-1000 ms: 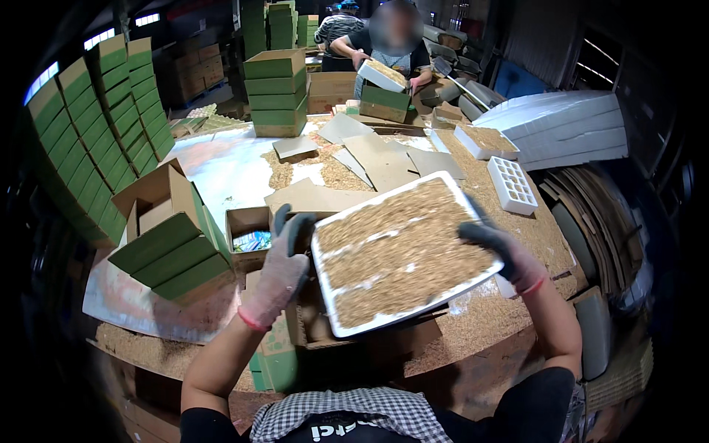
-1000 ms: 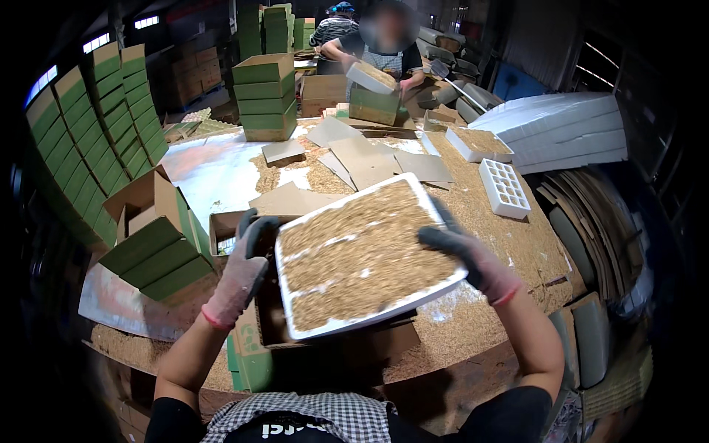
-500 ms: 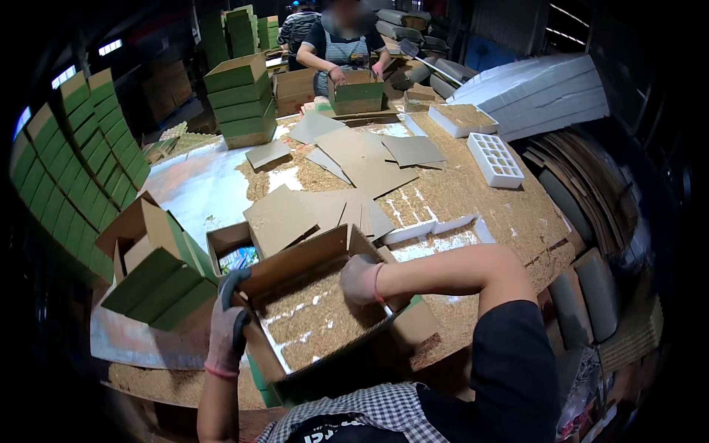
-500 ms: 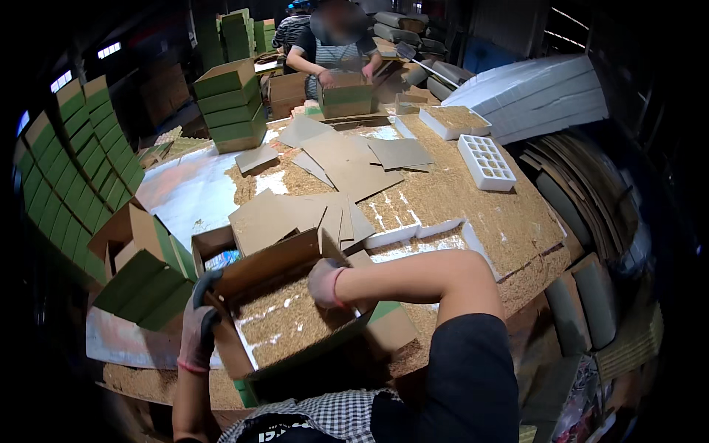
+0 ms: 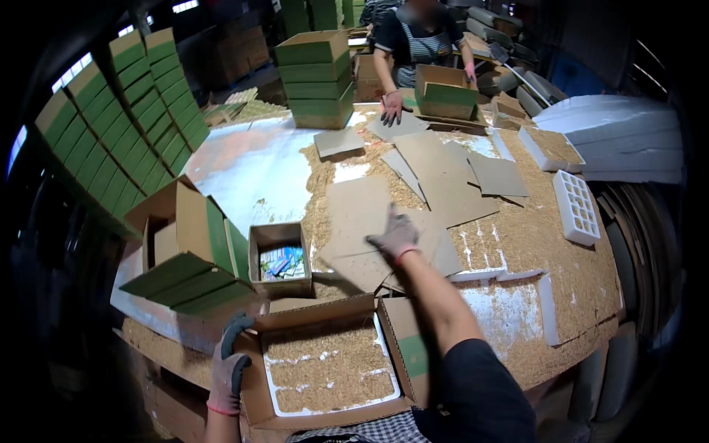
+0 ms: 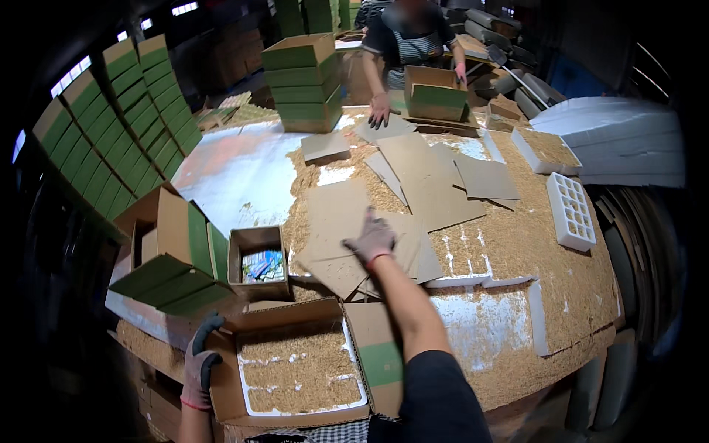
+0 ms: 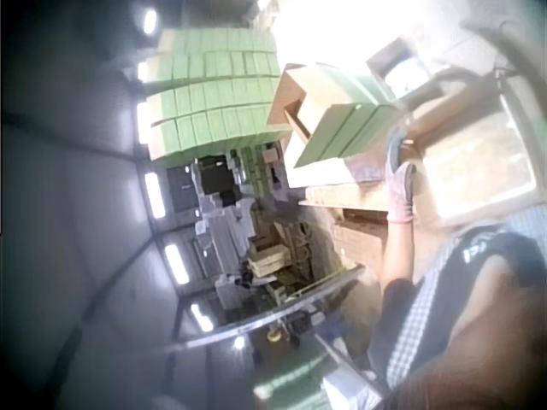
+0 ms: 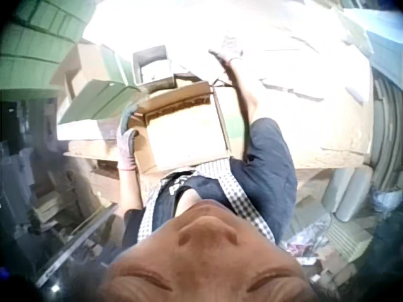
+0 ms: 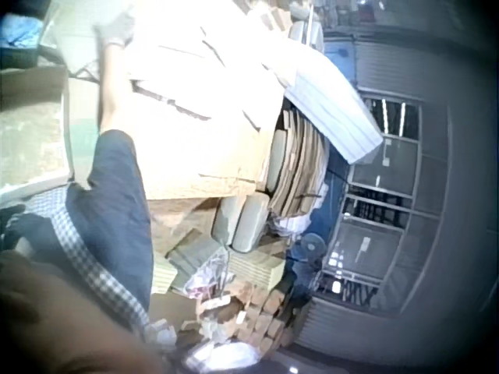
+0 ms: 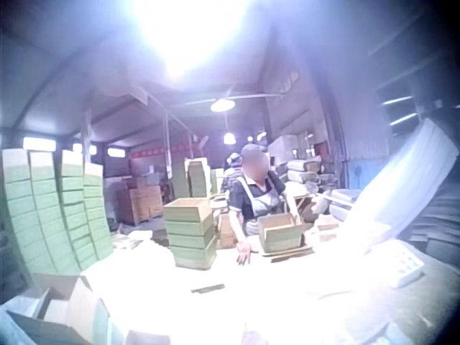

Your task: The person assembles cardboard boxes by folding them, inserts smaller boxes and a tray filled with wood shavings into the larger boxes, and then stacks the completed boxes on top of each other.

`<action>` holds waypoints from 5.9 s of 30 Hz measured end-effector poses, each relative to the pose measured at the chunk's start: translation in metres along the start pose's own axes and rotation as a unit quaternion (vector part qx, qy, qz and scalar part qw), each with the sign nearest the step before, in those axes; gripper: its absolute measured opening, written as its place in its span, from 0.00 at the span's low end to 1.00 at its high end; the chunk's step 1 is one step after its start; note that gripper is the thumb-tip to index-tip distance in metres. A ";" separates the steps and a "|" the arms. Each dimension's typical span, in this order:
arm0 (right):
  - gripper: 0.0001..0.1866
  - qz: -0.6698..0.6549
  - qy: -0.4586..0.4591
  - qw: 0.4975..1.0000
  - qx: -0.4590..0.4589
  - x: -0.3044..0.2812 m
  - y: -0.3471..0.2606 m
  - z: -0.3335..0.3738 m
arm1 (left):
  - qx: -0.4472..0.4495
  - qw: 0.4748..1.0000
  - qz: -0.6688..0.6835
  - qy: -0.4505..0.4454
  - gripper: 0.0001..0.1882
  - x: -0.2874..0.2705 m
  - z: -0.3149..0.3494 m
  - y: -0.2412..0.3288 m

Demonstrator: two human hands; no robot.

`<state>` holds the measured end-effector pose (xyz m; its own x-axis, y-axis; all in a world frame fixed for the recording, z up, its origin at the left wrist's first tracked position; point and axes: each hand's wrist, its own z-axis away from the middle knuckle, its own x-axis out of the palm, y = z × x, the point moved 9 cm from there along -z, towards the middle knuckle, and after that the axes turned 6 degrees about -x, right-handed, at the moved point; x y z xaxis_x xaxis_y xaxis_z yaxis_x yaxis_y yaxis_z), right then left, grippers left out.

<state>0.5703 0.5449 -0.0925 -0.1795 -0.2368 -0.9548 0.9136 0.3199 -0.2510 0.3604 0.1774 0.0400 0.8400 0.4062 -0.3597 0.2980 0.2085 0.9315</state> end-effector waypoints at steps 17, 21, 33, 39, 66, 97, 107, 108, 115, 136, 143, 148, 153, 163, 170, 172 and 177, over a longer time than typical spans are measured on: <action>0.26 0.088 0.061 0.753 -0.650 -0.095 -0.151 0.323 | 0.023 0.919 0.373 -0.122 0.23 0.019 -0.048 -0.020; 0.22 0.168 -0.241 0.714 -0.635 -0.012 -0.135 0.335 | 0.054 0.939 0.338 -0.031 0.37 -0.004 -0.047 -0.030; 0.25 -0.136 0.065 0.836 -0.528 -0.035 -0.107 0.298 | -0.028 0.989 -0.066 -0.130 0.53 0.057 0.016 -0.106; 0.33 -0.376 0.063 0.907 -0.179 0.018 -0.014 0.263 | 0.022 0.984 -0.155 -0.091 0.61 0.048 0.017 -0.098; 0.29 -0.547 -0.117 0.740 -0.374 -0.030 -0.399 0.029 | 0.228 0.920 0.217 0.235 0.43 -0.268 -0.127 -0.156; 0.29 -0.428 0.192 0.883 -0.025 -0.019 0.099 0.218 | -0.066 0.992 0.105 0.011 0.39 0.040 -0.026 -0.130; 0.29 -0.537 0.329 0.737 -0.247 -0.141 0.071 0.233 | 0.370 0.778 -0.489 0.136 0.41 0.059 0.058 0.149; 0.30 -0.540 0.363 0.711 -0.267 -0.162 0.055 0.246 | 0.290 0.781 -0.553 0.018 0.40 0.072 0.044 0.141; 0.26 -0.059 0.371 0.777 -0.504 -0.167 -0.048 0.341 | 0.046 0.830 -0.533 -0.157 0.24 0.037 0.002 0.106; 0.35 0.188 0.286 0.877 -0.339 -0.149 -0.083 0.207 | 0.422 0.688 -0.260 -0.530 0.32 0.241 0.083 0.071; 0.19 -0.457 0.294 0.804 -0.241 -0.131 0.004 0.255 | 0.302 0.778 -0.493 -0.247 0.48 0.169 0.020 0.122; 0.24 -0.402 0.071 0.885 -0.223 0.059 0.055 0.334 | 0.405 0.836 -0.359 -0.093 0.50 0.081 -0.009 0.074; 0.18 -0.456 0.078 0.838 -0.289 -0.131 -0.023 0.350 | 0.209 0.965 0.109 -0.113 0.31 0.035 -0.001 0.013; 0.14 -0.062 0.119 0.780 -0.612 -0.054 -0.195 0.380 | 0.071 0.989 0.023 -0.125 0.27 0.055 0.006 -0.058; 0.23 -0.276 0.133 0.765 -0.566 -0.108 -0.062 0.379 | 0.111 0.990 0.000 -0.089 0.34 0.093 -0.006 0.006; 0.30 -0.370 0.330 0.811 -0.312 -0.144 0.099 0.348 | 0.114 0.992 0.027 -0.050 0.29 0.073 -0.001 -0.005; 0.43 -0.247 0.444 0.697 0.506 -0.005 0.491 0.421 | 0.126 0.992 0.004 -0.016 0.26 0.093 0.007 0.028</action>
<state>1.1739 0.3172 -0.1441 -0.3089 0.7160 -0.6260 0.3689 -0.5164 -0.7728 0.4503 0.2149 0.0326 0.8557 0.3772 -0.3543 0.3919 -0.0254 0.9196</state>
